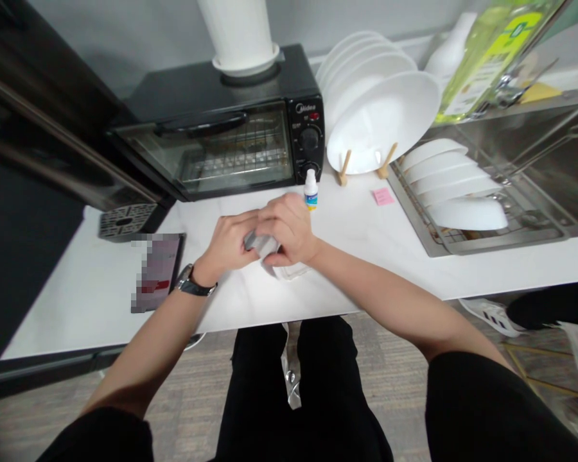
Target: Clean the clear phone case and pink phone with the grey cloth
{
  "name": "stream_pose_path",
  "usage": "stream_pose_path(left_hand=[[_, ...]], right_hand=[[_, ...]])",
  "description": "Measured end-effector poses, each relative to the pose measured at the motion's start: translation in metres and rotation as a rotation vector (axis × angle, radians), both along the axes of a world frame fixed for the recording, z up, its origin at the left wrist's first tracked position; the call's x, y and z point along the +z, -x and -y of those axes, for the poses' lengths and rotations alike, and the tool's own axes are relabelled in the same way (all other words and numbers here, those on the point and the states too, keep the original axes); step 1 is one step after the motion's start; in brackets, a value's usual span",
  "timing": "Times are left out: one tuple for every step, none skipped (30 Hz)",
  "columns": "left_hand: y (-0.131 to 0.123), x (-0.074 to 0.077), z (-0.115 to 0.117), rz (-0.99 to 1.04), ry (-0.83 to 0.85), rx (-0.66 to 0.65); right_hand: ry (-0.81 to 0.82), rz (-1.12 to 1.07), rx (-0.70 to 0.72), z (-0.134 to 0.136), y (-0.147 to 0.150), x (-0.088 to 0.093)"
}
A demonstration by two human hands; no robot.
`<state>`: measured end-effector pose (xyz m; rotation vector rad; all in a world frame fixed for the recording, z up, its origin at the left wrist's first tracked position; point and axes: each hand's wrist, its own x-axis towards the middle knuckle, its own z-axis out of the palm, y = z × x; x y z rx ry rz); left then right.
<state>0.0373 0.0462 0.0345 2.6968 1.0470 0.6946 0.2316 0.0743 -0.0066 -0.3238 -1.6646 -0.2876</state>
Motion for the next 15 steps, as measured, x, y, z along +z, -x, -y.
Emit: stream_pose_path(left_hand=[[-0.001, 0.001, 0.0, -0.003, 0.015, 0.008], [-0.001, 0.001, 0.001, -0.005, 0.038, 0.012], [-0.002, 0.002, 0.001, -0.002, 0.069, 0.009], [-0.002, 0.001, 0.001, 0.009, 0.103, -0.001], [-0.003, 0.001, 0.001, 0.028, 0.138, -0.019], [-0.004, 0.0, 0.001, 0.055, 0.174, -0.046], [-0.004, 0.0, 0.0, 0.091, 0.216, -0.078], [-0.005, -0.001, 0.0, 0.138, 0.264, -0.112], [-0.005, -0.001, -0.001, 0.199, 0.318, -0.141], [-0.006, -0.001, -0.001, 0.27, 0.381, -0.16], [-0.006, 0.0, -0.001, 0.343, 0.456, -0.17], [-0.007, 0.001, -0.001, 0.414, 0.553, -0.172], [-0.007, 0.002, -0.001, 0.471, 0.662, -0.166], [-0.008, 0.002, 0.001, 0.512, 0.768, -0.156], [-0.009, 0.002, 0.002, 0.537, 0.86, -0.145]], right_hand=[[-0.036, 0.023, 0.006, 0.001, 0.0, 0.002], [-0.035, 0.034, 0.001, 0.003, 0.001, 0.003], [-0.009, 0.022, -0.012, 0.003, 0.001, 0.004], [0.029, -0.005, -0.026, 0.003, 0.002, 0.006], [0.061, -0.04, -0.036, 0.003, 0.003, 0.007], [0.076, -0.075, -0.041, 0.003, 0.004, 0.008], [0.083, -0.12, -0.045, 0.003, 0.006, 0.009], [0.096, -0.166, -0.048, 0.002, 0.007, 0.01], [0.112, -0.212, -0.053, 0.002, 0.01, 0.011], [0.132, -0.26, -0.054, 0.002, 0.012, 0.012], [0.156, -0.312, -0.051, 0.001, 0.013, 0.012], [0.181, -0.358, -0.043, 0.001, 0.015, 0.012], [0.203, -0.392, -0.033, 0.0, 0.016, 0.012], [0.222, -0.409, -0.022, -0.001, 0.015, 0.012], [0.244, -0.421, -0.013, -0.001, 0.015, 0.011]])
